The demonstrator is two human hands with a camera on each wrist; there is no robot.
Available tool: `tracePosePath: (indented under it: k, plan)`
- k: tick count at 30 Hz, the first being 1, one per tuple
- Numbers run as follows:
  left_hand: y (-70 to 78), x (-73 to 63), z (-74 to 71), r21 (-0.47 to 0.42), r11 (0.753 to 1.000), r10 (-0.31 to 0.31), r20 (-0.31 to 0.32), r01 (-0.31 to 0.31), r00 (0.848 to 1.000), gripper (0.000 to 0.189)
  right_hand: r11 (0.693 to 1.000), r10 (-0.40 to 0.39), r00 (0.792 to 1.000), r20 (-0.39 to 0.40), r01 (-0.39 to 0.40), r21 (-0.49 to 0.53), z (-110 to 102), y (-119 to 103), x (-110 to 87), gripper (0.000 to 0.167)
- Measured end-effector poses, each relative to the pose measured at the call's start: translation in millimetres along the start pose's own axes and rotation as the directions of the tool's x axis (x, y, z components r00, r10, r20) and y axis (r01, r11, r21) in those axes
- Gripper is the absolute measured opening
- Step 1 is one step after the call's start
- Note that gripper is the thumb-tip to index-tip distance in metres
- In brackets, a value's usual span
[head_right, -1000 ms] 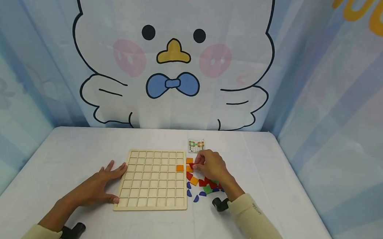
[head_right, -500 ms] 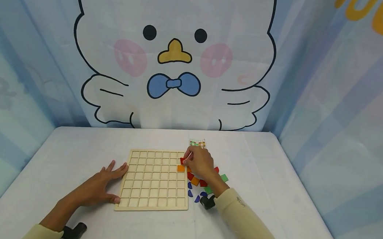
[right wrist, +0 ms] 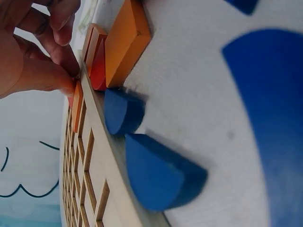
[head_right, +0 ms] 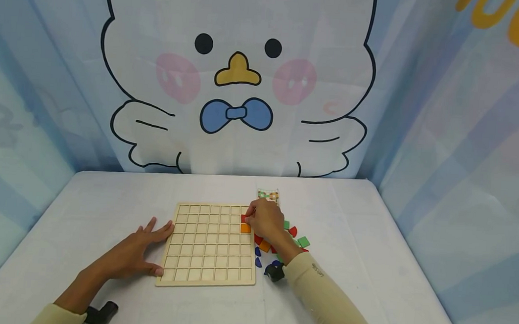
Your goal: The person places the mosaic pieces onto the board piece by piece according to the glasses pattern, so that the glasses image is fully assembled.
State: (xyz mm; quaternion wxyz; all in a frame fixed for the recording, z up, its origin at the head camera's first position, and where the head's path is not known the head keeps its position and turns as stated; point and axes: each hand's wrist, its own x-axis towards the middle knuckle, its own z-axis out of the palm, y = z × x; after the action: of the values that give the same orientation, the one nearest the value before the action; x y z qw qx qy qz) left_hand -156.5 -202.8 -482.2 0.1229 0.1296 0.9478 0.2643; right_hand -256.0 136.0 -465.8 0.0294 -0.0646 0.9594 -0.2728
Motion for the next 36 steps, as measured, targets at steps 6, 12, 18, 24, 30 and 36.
tracePosePath:
  k: [6,12,18,24,30,36]
  plan:
    - [2.2,-0.2,-1.2,-0.001,1.0,-0.003,0.002,0.003,1.0,0.119,1.0,0.017,1.0,-0.006,-0.017,-0.022,-2.9,-0.2,0.1,0.005]
    - [4.3,-1.1,-1.8,-0.006,1.0,0.005,0.001,-0.005,1.0,0.118,0.999,0.051,0.998,-0.044,-0.051,0.015,-13.0,7.9,-0.7,0.007]
    - [3.3,-0.5,-0.9,-0.005,1.0,-0.003,0.002,0.003,1.0,0.119,0.996,0.082,0.995,-0.056,-0.083,-0.025,-19.9,22.8,-1.0,0.012]
    - [1.8,-1.0,-0.5,-0.016,1.0,0.009,0.003,-0.009,1.0,0.119,0.995,0.088,0.996,-0.003,-0.088,-0.048,-18.7,30.0,-2.7,0.018]
    - [1.8,-1.8,-0.9,-0.01,0.999,0.036,-0.007,-0.036,0.999,0.119,0.997,0.066,0.998,-0.009,-0.067,-0.043,-17.5,28.0,-5.1,0.01]
    - [2.8,-2.0,-1.6,-0.009,1.0,0.021,-0.002,-0.021,1.0,0.119,0.998,0.064,0.997,-0.041,-0.064,-0.019,-18.9,27.6,-4.3,0.009]
